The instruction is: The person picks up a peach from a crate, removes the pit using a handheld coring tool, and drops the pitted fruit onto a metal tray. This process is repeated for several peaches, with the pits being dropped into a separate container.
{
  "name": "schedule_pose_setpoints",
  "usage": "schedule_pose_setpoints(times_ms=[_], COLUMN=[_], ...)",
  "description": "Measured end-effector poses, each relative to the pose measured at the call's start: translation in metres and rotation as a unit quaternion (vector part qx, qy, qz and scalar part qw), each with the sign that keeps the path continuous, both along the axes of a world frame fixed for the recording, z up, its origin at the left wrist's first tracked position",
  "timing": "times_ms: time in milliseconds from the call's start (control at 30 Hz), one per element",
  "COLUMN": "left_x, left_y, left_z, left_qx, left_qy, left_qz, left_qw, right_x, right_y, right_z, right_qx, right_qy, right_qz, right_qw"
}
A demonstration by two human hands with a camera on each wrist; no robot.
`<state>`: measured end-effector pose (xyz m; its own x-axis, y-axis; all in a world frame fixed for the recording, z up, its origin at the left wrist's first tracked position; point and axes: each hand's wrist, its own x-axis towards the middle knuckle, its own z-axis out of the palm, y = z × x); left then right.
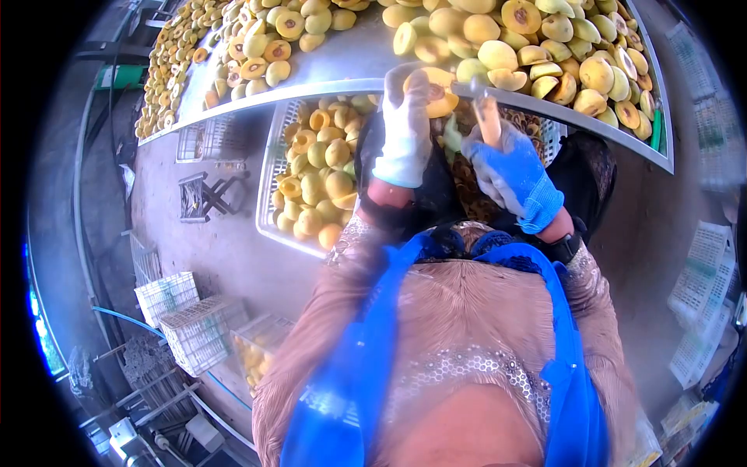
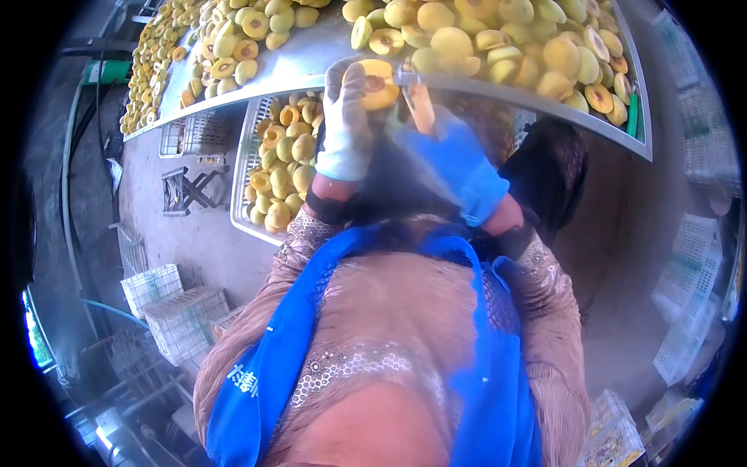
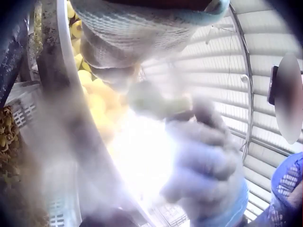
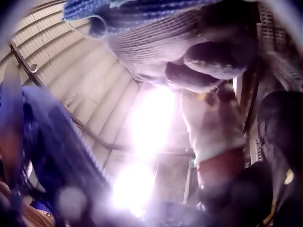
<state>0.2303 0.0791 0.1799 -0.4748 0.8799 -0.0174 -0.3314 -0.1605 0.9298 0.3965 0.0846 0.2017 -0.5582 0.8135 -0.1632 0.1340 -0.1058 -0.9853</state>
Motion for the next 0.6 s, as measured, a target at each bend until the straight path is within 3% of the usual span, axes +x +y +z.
schedule_pose_setpoints(times_ms=[100,167,267,400,500,600], left_x=[-0.008,-0.003,0.003,0.012,0.014,0.016], left_y=[-0.006,-0.010,-0.008,-0.007,-0.012,-0.013], left_z=[0.005,0.016,0.014,0.009,0.004,-0.002], left_qx=[0.004,0.005,-0.029,0.028,0.032,0.005], left_qy=[0.002,-0.002,-0.017,-0.016,0.051,0.008], left_qz=[-0.031,-0.032,0.025,0.060,0.028,0.016], left_qw=[0.999,0.999,0.999,0.998,0.998,1.000], right_x=[0.009,0.008,0.003,-0.005,-0.015,-0.013], right_y=[-0.004,-0.010,-0.017,-0.018,-0.020,-0.023], right_z=[0.005,0.008,0.019,0.017,0.019,0.027], right_qx=[-0.059,-0.119,-0.151,-0.141,-0.171,-0.180], right_qy=[-0.029,0.011,0.063,0.040,0.015,0.040], right_qz=[0.035,0.022,0.027,0.044,0.038,0.077], right_qw=[0.997,0.993,0.986,0.988,0.984,0.980])
